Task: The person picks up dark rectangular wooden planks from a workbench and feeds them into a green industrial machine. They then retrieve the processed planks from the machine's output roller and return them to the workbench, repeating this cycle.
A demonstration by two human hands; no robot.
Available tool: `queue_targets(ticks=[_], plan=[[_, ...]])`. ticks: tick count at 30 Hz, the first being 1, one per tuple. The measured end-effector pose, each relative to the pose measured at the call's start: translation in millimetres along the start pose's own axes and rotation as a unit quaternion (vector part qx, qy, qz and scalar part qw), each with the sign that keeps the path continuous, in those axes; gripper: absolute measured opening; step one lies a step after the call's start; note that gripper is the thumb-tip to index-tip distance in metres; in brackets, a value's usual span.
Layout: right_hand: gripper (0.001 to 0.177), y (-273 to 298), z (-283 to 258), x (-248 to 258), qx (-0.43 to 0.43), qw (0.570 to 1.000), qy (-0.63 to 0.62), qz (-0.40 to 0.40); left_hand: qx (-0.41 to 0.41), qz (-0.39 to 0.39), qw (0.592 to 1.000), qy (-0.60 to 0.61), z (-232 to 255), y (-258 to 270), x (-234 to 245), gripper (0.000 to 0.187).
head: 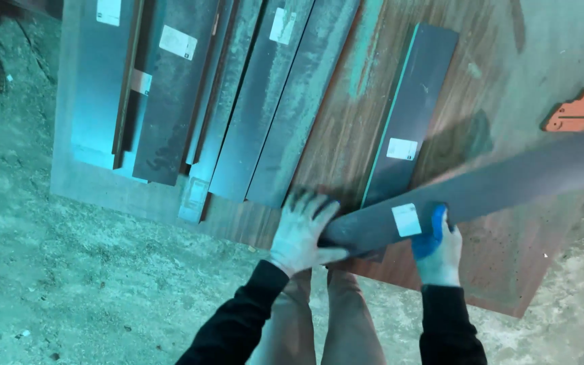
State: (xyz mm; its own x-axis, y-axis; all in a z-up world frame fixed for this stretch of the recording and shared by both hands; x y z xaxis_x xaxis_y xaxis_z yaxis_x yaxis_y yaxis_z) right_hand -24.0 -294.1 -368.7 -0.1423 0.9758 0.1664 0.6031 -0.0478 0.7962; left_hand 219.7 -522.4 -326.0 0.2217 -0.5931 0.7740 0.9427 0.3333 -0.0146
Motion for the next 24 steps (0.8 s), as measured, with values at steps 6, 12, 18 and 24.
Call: queue_targets(ticks=[6,12,18,24], plan=[[0.093,-144.2,5.1,177.1,0.351,0.626,0.695,0.037,0.327,0.062,0.916,-0.224,-152.4,11.2,41.9,0.139],[0.062,-50.3,-72.6,83.7,-0.014,0.941,0.337,0.023,0.350,0.050,0.920,-0.168,-170.4,4.5,39.6,0.149],[0.046,-102.3,-85.0,44.7,0.126,0.902,0.409,0.059,0.339,0.056,0.930,-0.132,-150.2,0.5,37.3,0.136],[0.090,-36.2,-94.1,-22.4,0.257,0.828,0.484,0.119,0.324,0.059,0.936,-0.124,-149.7,-2.4,18.1,0.140]])
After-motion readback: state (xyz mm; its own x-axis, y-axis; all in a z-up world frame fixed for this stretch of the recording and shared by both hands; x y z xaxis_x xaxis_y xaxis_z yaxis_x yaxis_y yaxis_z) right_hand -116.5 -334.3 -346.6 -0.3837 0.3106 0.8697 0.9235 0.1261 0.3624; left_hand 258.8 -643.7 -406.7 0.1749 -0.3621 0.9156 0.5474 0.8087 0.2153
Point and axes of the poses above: each hand's wrist, its own y-axis away from the middle knuckle, its own x-axis out of the back of the hand, z = x × y, the point moved 6 cm from there along -y, towards the middle knuckle, and after that the axes turned 7 degrees about -x, right-handed, at the moved point
